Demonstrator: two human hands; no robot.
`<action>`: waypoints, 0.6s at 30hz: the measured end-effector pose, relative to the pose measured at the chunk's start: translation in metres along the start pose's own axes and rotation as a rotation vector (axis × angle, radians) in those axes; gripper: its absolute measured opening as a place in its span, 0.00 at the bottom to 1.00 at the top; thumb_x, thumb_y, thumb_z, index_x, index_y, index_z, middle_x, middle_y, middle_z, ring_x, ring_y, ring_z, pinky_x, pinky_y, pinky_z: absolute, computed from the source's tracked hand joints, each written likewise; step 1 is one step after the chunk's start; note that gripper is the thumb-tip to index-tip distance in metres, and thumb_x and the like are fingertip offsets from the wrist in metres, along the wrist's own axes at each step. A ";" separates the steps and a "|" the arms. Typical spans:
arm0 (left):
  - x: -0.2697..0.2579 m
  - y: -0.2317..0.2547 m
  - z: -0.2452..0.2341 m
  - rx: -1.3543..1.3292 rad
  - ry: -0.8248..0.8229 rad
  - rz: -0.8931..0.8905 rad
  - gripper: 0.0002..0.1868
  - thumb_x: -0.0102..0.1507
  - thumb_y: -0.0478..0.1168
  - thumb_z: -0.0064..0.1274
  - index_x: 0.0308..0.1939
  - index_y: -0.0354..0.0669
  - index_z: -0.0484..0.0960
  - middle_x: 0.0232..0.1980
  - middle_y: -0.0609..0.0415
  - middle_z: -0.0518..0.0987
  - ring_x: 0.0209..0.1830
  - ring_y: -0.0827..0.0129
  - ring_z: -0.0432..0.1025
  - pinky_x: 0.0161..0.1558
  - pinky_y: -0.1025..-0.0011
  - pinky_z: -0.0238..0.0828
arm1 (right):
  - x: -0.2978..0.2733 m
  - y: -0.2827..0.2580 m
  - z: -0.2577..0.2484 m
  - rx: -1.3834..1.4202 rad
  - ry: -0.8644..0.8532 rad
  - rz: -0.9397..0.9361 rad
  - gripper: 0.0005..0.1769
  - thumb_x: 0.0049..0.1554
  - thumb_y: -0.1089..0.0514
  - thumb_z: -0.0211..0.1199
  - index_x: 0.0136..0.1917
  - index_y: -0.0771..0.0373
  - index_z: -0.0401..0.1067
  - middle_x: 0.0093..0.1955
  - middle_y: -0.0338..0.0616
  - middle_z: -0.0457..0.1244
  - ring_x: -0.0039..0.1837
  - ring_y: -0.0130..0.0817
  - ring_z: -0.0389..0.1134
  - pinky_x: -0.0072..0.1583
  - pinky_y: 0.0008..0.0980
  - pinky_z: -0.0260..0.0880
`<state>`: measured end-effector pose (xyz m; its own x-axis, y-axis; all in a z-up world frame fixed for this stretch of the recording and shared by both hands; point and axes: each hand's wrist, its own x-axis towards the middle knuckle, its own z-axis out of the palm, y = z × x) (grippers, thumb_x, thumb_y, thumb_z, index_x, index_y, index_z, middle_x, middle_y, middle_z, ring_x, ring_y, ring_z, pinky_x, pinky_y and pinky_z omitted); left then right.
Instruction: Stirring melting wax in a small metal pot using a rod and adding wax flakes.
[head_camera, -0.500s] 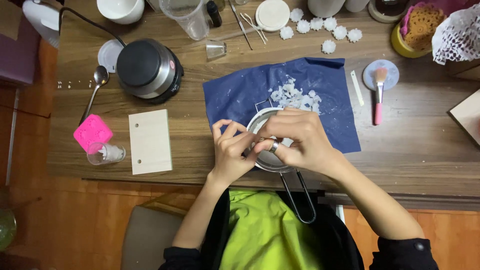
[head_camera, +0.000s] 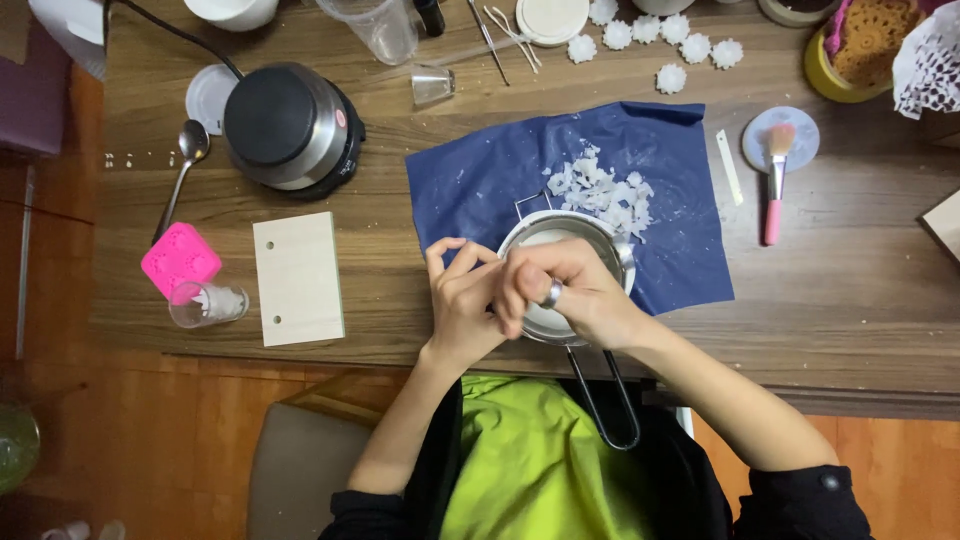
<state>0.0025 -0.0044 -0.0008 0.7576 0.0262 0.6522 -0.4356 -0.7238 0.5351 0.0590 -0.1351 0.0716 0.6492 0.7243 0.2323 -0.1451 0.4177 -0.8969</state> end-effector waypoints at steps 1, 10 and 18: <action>0.005 0.005 -0.003 -0.001 -0.003 -0.006 0.14 0.52 0.35 0.50 0.13 0.50 0.66 0.15 0.67 0.67 0.28 0.74 0.68 0.51 0.62 0.53 | 0.000 0.004 -0.002 0.003 0.002 0.006 0.21 0.61 0.55 0.48 0.31 0.67 0.68 0.23 0.42 0.60 0.30 0.25 0.62 0.37 0.25 0.67; 0.002 0.006 -0.007 -0.057 -0.049 -0.055 0.13 0.48 0.33 0.52 0.14 0.48 0.64 0.15 0.65 0.65 0.28 0.70 0.68 0.52 0.60 0.52 | 0.006 0.027 -0.016 0.060 -0.169 -0.113 0.26 0.57 0.56 0.52 0.18 0.61 0.61 0.15 0.34 0.49 0.20 0.25 0.45 0.26 0.22 0.50; -0.009 0.001 0.002 -0.087 -0.098 -0.118 0.06 0.50 0.32 0.54 0.24 0.47 0.73 0.24 0.62 0.74 0.32 0.68 0.70 0.54 0.61 0.52 | 0.006 0.030 -0.026 0.132 -0.261 -0.101 0.26 0.55 0.59 0.52 0.16 0.61 0.60 0.13 0.35 0.48 0.17 0.23 0.44 0.24 0.22 0.44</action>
<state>-0.0038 -0.0069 -0.0078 0.8476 0.0371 0.5293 -0.3782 -0.6574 0.6517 0.0776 -0.1326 0.0359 0.4542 0.7847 0.4219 -0.1964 0.5501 -0.8117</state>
